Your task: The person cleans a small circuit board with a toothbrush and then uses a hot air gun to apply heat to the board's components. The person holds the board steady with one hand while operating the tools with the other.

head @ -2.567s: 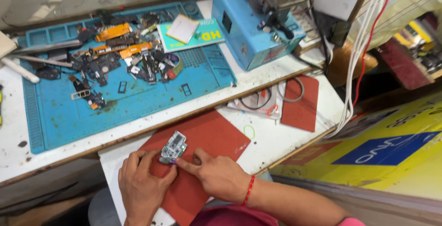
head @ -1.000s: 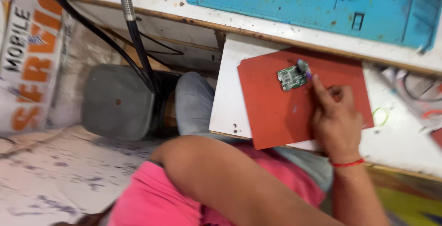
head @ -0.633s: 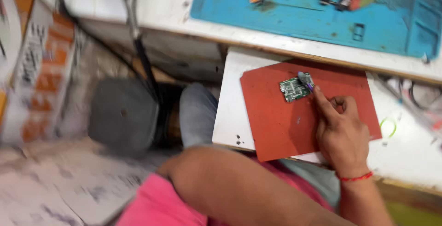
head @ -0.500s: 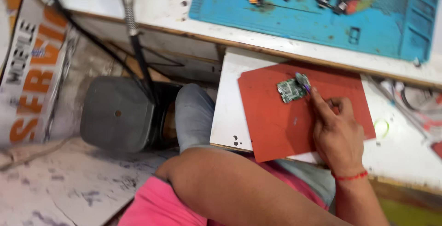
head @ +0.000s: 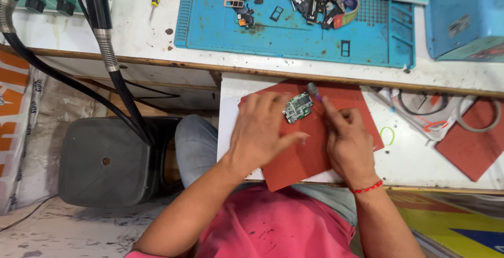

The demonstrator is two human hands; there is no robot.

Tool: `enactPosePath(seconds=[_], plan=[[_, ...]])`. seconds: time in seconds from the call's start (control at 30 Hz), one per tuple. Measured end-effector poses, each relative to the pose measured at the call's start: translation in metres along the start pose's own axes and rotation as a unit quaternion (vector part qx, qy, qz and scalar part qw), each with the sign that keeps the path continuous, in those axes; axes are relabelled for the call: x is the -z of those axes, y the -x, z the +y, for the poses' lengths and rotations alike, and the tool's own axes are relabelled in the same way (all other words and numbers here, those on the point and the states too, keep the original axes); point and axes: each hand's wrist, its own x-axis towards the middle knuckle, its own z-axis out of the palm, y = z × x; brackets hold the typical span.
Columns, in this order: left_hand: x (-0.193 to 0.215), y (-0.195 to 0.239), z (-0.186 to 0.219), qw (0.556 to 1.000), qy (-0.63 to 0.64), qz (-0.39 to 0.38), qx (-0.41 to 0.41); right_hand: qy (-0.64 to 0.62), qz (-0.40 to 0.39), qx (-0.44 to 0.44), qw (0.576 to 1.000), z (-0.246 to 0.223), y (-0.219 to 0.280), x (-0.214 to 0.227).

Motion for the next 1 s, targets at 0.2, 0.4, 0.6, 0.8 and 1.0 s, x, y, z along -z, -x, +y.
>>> enactPosePath(seconds=[0.2,0.4,0.6,0.8,1.0], plan=[[-0.019,0.009,-0.035,1.0,-0.009,0.008,0.016,0.027,-0.109,0.009,0.994,-0.006,0.006,0.003],[-0.021,0.002,-0.029,0.998,-0.036,0.018,0.04,0.05,-0.188,0.023,0.981,-0.004,-0.011,0.01],[-0.025,-0.004,-0.025,0.996,-0.06,0.0,0.059,0.076,-0.219,0.032,0.972,-0.01,0.0,0.018],[-0.027,-0.002,-0.035,0.998,-0.029,-0.041,0.046,0.044,-0.18,0.016,0.983,-0.003,0.008,0.016],[-0.019,0.017,-0.034,0.999,-0.012,0.03,0.015,0.04,-0.117,-0.019,0.992,0.001,0.006,0.008]])
